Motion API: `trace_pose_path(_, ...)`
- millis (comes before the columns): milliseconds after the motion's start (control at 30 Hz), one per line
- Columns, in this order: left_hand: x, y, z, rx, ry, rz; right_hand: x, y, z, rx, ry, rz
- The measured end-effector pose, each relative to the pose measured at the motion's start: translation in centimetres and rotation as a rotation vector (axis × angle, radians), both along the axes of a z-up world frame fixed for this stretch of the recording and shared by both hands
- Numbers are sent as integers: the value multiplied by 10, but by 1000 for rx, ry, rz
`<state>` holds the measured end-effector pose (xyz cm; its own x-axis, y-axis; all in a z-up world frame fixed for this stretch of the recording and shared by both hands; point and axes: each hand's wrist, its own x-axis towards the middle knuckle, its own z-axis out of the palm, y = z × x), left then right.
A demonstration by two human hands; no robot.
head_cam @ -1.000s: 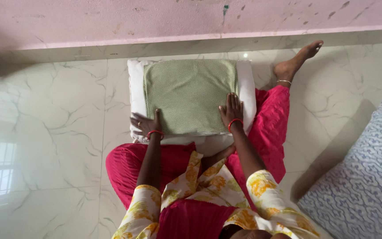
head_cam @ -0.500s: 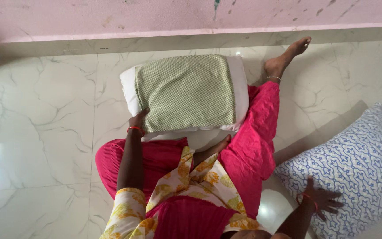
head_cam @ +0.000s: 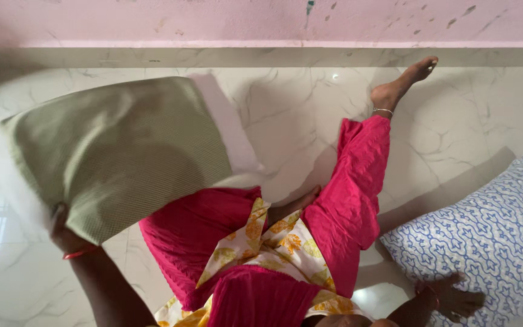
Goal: The person sits on the floor and puts pillowcases on pillows. They handle three pillows, inserting each into a different patterned pillowcase and smoothing the fabric.
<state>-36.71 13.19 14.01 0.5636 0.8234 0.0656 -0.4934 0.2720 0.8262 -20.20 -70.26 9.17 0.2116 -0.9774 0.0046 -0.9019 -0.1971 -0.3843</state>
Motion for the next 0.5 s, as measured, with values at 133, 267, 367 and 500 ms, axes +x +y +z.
trace_pose_path(133, -84, 20, -26, -321, -168, 272, -14, -6, 8, -20, -22, -36)
trace_pose_path(267, -118, -33, -82, -440, 97, 924, -4, 1, 7, -17, -48, -36)
trace_pose_path(367, -106, -59, -107, -750, 178, 1379, 3, 2, 13, -9, -74, -37)
trace_pose_path(500, -83, -56, -112, -783, 6, 1134, 18, 6, 26, 27, -123, -6)
